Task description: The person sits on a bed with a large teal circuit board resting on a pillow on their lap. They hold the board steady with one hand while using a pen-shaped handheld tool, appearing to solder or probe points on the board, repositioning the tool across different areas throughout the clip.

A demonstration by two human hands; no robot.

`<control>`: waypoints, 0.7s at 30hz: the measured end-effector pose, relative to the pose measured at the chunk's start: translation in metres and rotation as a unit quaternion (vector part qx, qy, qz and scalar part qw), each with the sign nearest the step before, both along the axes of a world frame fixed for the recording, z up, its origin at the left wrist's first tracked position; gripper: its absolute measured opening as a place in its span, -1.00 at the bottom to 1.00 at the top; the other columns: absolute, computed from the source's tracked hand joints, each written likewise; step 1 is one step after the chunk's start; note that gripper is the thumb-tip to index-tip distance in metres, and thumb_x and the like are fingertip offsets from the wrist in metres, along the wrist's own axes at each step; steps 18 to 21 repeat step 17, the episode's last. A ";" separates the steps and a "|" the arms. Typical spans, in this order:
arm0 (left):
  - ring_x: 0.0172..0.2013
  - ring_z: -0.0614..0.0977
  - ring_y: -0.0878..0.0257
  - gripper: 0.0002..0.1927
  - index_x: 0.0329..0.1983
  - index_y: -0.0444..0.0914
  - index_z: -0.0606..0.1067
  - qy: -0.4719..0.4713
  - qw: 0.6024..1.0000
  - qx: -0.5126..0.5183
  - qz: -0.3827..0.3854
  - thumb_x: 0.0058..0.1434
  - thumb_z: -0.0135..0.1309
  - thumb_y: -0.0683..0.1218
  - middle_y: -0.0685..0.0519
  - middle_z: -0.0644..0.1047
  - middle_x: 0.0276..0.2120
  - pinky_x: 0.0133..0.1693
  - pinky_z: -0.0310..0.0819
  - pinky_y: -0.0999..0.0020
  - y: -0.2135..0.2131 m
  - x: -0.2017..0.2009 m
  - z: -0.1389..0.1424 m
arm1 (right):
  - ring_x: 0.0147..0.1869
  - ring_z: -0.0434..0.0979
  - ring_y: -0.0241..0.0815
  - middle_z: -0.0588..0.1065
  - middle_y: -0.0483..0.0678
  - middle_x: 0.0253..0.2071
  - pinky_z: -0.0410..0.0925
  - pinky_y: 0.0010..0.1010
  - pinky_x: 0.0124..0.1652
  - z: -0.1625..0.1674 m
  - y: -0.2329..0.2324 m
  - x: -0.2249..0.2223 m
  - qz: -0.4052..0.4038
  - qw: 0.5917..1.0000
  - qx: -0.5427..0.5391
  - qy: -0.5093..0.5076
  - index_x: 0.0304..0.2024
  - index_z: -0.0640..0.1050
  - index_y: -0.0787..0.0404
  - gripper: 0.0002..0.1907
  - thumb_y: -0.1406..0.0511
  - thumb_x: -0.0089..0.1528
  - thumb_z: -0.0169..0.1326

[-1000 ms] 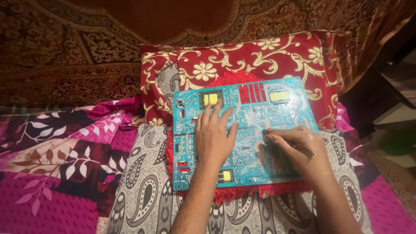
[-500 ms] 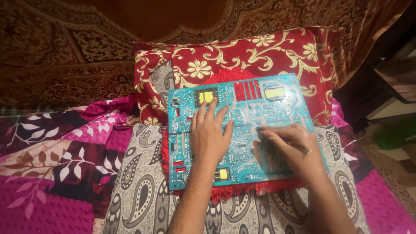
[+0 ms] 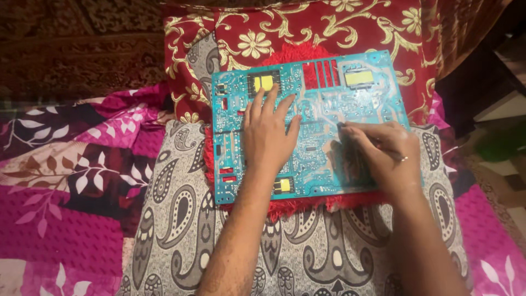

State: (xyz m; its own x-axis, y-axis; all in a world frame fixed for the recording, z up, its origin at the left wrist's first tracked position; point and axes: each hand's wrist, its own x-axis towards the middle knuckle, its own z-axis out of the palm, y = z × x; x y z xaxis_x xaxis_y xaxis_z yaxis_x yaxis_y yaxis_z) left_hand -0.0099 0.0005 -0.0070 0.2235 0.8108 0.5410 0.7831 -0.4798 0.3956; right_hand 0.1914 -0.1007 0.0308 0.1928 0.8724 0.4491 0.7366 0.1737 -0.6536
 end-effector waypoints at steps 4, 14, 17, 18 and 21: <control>0.40 0.26 -0.05 -0.53 0.24 -0.04 0.52 0.006 1.000 -0.003 -0.001 0.27 0.13 0.11 -0.05 0.36 0.36 0.38 0.07 -0.07 0.001 0.000 -0.001 | -0.21 0.60 -0.18 0.66 0.02 -0.22 0.41 -0.38 -0.17 0.003 -0.003 -0.001 -0.001 1.000 0.025 -0.004 -0.06 0.72 0.12 -0.80 0.29 0.28 0.24; 0.40 0.25 -0.07 -0.53 0.25 -0.03 0.51 0.007 1.000 -0.010 -0.001 0.27 0.13 0.11 -0.06 0.36 0.37 0.36 0.07 -0.09 -0.006 -0.001 0.022 | -0.23 0.64 -0.14 0.66 0.03 -0.21 0.41 -0.38 -0.17 0.007 0.000 -0.002 -0.016 1.000 0.003 -0.025 -0.07 0.72 0.11 -0.82 0.25 0.30 0.24; 0.41 0.25 -0.07 -0.53 0.25 -0.02 0.51 0.007 1.000 -0.013 -0.003 0.27 0.13 0.11 -0.06 0.36 0.37 0.37 0.07 -0.09 -0.039 -0.010 0.048 | -0.24 0.64 -0.14 0.65 0.06 -0.22 0.42 -0.38 -0.19 0.007 0.000 -0.004 -0.038 0.999 -0.009 -0.007 -0.08 0.72 0.10 -0.81 0.23 0.29 0.24; 0.41 0.25 -0.07 -0.53 0.25 -0.02 0.51 0.007 1.000 -0.013 -0.003 0.27 0.13 0.11 -0.06 0.36 0.37 0.37 0.07 -0.09 -0.039 -0.010 0.048 | -0.24 0.64 -0.14 0.65 0.06 -0.22 0.42 -0.38 -0.19 0.007 0.000 -0.004 -0.038 0.999 -0.009 -0.007 -0.08 0.72 0.10 -0.81 0.23 0.29 0.24; 0.41 0.25 -0.07 -0.53 0.25 -0.02 0.51 0.007 1.000 -0.013 -0.003 0.27 0.13 0.11 -0.06 0.36 0.37 0.37 0.07 -0.09 -0.039 -0.010 0.048 | -0.24 0.64 -0.14 0.65 0.06 -0.22 0.42 -0.38 -0.19 0.007 0.000 -0.004 -0.038 0.999 -0.009 -0.007 -0.08 0.72 0.10 -0.81 0.23 0.29 0.24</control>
